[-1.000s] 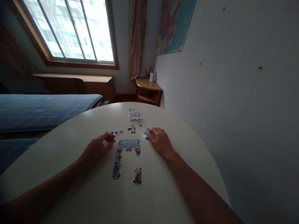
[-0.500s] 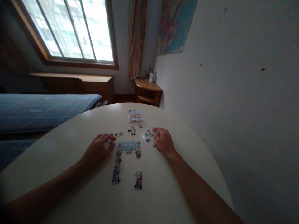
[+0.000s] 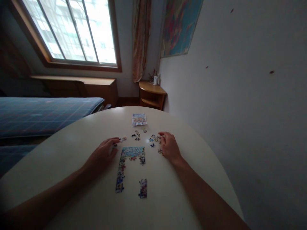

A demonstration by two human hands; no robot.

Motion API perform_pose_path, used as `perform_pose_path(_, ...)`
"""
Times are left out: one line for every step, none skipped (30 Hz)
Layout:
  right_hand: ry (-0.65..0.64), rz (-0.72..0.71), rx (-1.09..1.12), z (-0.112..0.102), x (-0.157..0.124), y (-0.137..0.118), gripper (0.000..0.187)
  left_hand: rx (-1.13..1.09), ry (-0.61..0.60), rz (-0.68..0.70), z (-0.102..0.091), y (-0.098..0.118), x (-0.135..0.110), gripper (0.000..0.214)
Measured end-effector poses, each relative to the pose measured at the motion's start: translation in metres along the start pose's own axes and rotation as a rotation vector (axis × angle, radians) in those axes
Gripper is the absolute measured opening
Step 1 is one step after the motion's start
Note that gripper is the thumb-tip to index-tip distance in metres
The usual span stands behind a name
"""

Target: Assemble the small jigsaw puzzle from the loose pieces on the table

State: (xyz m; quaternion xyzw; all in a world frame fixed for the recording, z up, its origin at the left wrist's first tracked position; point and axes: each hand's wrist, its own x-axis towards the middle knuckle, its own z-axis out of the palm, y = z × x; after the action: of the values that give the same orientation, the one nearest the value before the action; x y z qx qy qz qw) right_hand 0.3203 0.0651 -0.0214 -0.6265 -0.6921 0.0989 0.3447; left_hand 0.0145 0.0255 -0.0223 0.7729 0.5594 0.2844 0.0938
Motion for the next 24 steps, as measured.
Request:
perform_pose_path(0.004,0.015,0.002,-0.001,0.001,0.002,0.033,0.017,0.013,-0.007,-0.001,0.001,0.000,0.033)
perform_pose_path(0.003,0.030,0.002,-0.002,0.002,0.004,0.032,0.041,0.026,-0.015,-0.003,0.001,-0.001,0.032)
perform_pose_path(-0.002,0.045,-0.001,-0.004,0.003,0.006,0.031,0.067,0.030,-0.022,-0.004,0.002,-0.001,0.032)
perform_pose_path(-0.011,0.059,-0.006,-0.006,0.004,0.008,0.030,0.095,0.035,-0.030,-0.006,0.003,-0.002,0.032)
perform_pose_path(-0.025,0.072,-0.012,-0.010,0.005,0.011,0.028,0.120,0.035,-0.038,-0.007,0.004,-0.002,0.032)
perform_pose_path(-0.044,0.084,-0.018,-0.014,0.006,0.013,0.026,0.140,0.032,-0.047,-0.008,0.004,-0.002,0.033)
perform_pose_path(-0.071,0.094,-0.024,-0.018,0.007,0.015,0.023,0.156,0.027,-0.055,-0.008,0.004,-0.003,0.033)
perform_pose_path(-0.098,0.103,-0.032,-0.023,0.008,0.017,0.020,0.166,0.020,-0.059,-0.008,0.005,-0.003,0.033)
perform_pose_path(-0.123,0.109,-0.039,-0.028,0.008,0.019,0.018,0.170,0.010,-0.059,-0.008,0.005,-0.003,0.034)
perform_pose_path(-0.148,0.111,-0.046,-0.032,0.008,0.021,0.017,0.171,0.002,-0.057,-0.007,0.004,-0.003,0.034)
perform_pose_path(-0.171,0.109,-0.053,-0.036,0.008,0.023,0.016,0.169,-0.005,-0.054,-0.007,0.004,-0.003,0.034)
perform_pose_path(-0.191,0.102,-0.056,-0.040,0.008,0.024,0.016,0.164,-0.010,-0.052,-0.006,0.004,-0.003,0.035)
perform_pose_path(-0.209,0.089,-0.062,-0.043,0.008,0.025,0.016,0.155,-0.014,-0.051,-0.006,0.003,-0.003,0.035)
perform_pose_path(-0.226,0.066,-0.070,-0.045,0.008,0.025,0.015,0.143,-0.016,-0.053,-0.006,0.003,-0.002,0.036)
perform_pose_path(-0.239,0.038,-0.083,-0.047,0.008,0.026,0.016,0.130,-0.019,-0.057,-0.006,0.003,-0.002,0.036)
perform_pose_path(-0.248,0.010,-0.098,-0.048,0.008,0.026,0.016,0.118,-0.021,-0.061,-0.006,0.003,-0.002,0.036)
perform_pose_path(-0.255,-0.015,-0.114,-0.048,0.008,0.026,0.016,0.110,-0.020,-0.063,-0.007,0.002,-0.002,0.036)
perform_pose_path(-0.261,-0.033,-0.126,-0.048,0.008,0.026,0.016,0.107,-0.016,-0.062,-0.007,0.002,-0.002,0.036)
perform_pose_path(-0.263,-0.041,-0.134,-0.048,0.009,0.027,0.016,0.110,-0.009,-0.058,-0.006,0.002,-0.002,0.035)
perform_pose_path(-0.264,-0.041,-0.137,-0.048,0.009,0.027,0.016,0.116,0.001,-0.052,-0.006,0.001,-0.002,0.035)
perform_pose_path(-0.265,-0.038,-0.136,-0.048,0.009,0.027,0.016,0.123,0.013,-0.043,-0.006,0.000,-0.003,0.035)
perform_pose_path(-0.267,-0.037,-0.134,-0.048,0.009,0.027,0.017,0.129,0.023,-0.036,-0.005,0.000,-0.003,0.035)
perform_pose_path(-0.270,-0.037,-0.133,-0.048,0.008,0.026,0.018,0.131,0.030,-0.031,-0.004,-0.001,-0.003,0.035)
perform_pose_path(-0.275,-0.037,-0.130,-0.047,0.008,0.026,0.019,0.130,0.032,-0.027,-0.004,-0.002,-0.003,0.035)
